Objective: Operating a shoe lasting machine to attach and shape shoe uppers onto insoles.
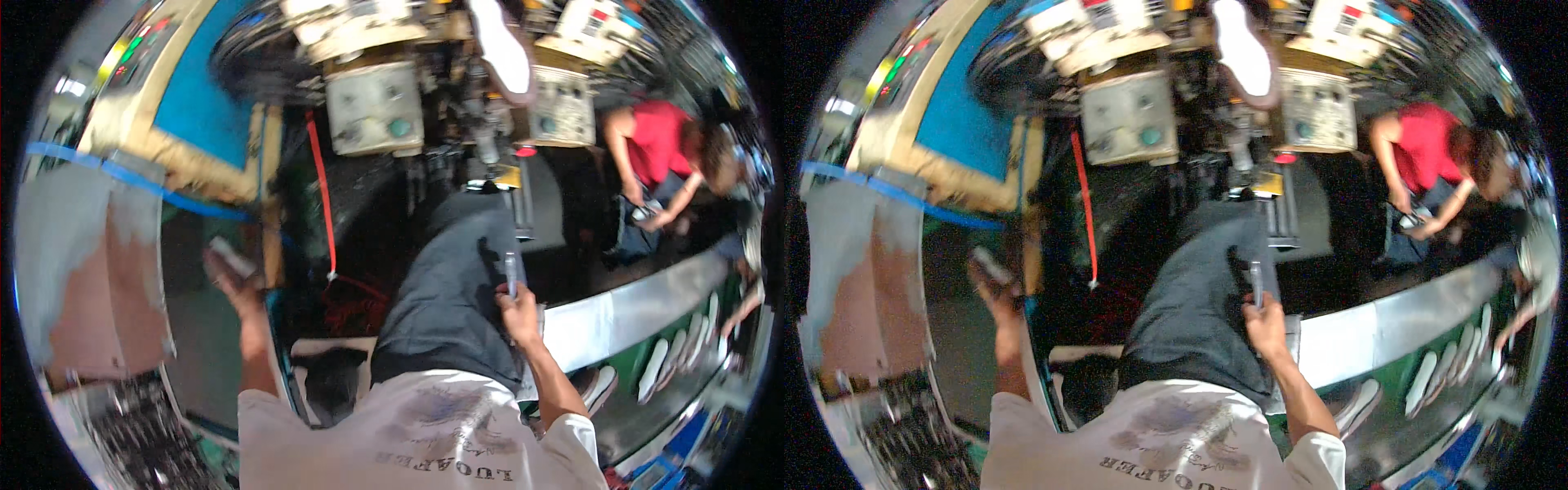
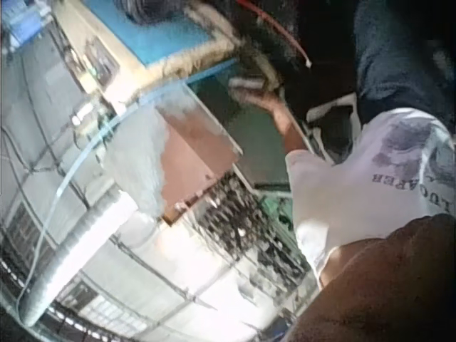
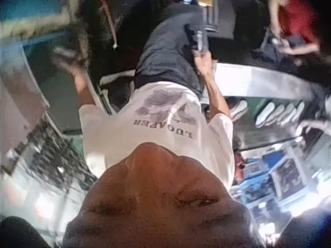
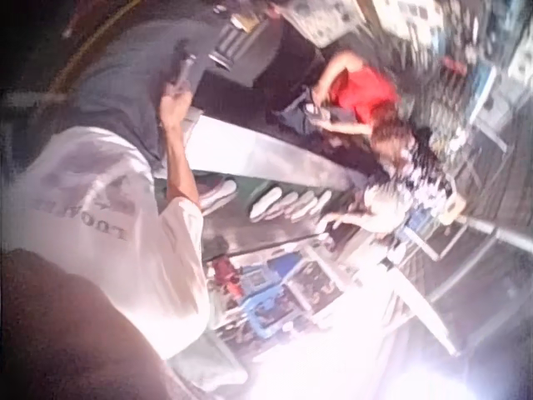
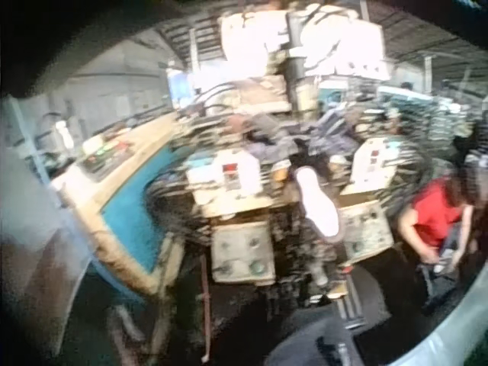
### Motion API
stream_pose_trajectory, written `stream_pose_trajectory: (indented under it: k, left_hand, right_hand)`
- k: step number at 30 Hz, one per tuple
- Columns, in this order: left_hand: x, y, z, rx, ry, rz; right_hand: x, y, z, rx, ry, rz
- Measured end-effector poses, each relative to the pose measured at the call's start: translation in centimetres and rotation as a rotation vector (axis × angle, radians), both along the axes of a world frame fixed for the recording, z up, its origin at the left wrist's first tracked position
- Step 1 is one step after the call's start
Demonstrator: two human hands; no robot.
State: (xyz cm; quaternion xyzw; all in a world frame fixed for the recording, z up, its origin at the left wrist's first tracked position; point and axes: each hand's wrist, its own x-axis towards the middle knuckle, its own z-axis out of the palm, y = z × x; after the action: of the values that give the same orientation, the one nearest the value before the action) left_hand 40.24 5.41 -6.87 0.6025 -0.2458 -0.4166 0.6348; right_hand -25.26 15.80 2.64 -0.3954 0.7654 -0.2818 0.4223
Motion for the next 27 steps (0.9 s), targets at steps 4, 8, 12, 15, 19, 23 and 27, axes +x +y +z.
stream_pose_trajectory:
  k: [4, 8, 12, 15, 19, 23, 27]
  left_hand:
    - [12.5, -4.2, 3.7, 0.434, -0.575, 0.036]
    - [0.3, -11.4, 3.4, 0.212, -0.65, -0.355]
    - [-24.1, -19.6, 11.3, 0.0, -0.658, -0.612]
    - [-38.0, -26.2, 17.2, -0.171, -0.219, -0.784]
    - [-52.0, -36.4, 22.8, 0.123, 0.354, -0.923]
    - [-58.4, -41.0, 23.1, 0.156, 0.527, -0.897]
    - [-56.9, -38.1, 24.6, 0.079, 0.391, -1.064]
  right_hand:
    - [0.6, -1.5, 0.1, 0.101, -0.085, 0.017]
    - [-0.5, -1.3, -1.2, 0.155, -0.192, -0.086]
    - [-1.6, -0.9, 1.0, 0.146, -0.786, -0.39]
    - [-3.1, 0.3, 0.5, 0.125, -0.922, -0.423]
    - [-4.2, 2.5, 1.2, 0.104, -0.823, -0.398]
    - [-5.5, 4.0, 3.6, 0.103, -0.74, -0.368]
    - [-5.7, 6.0, 3.7, 0.013, -0.391, -0.246]
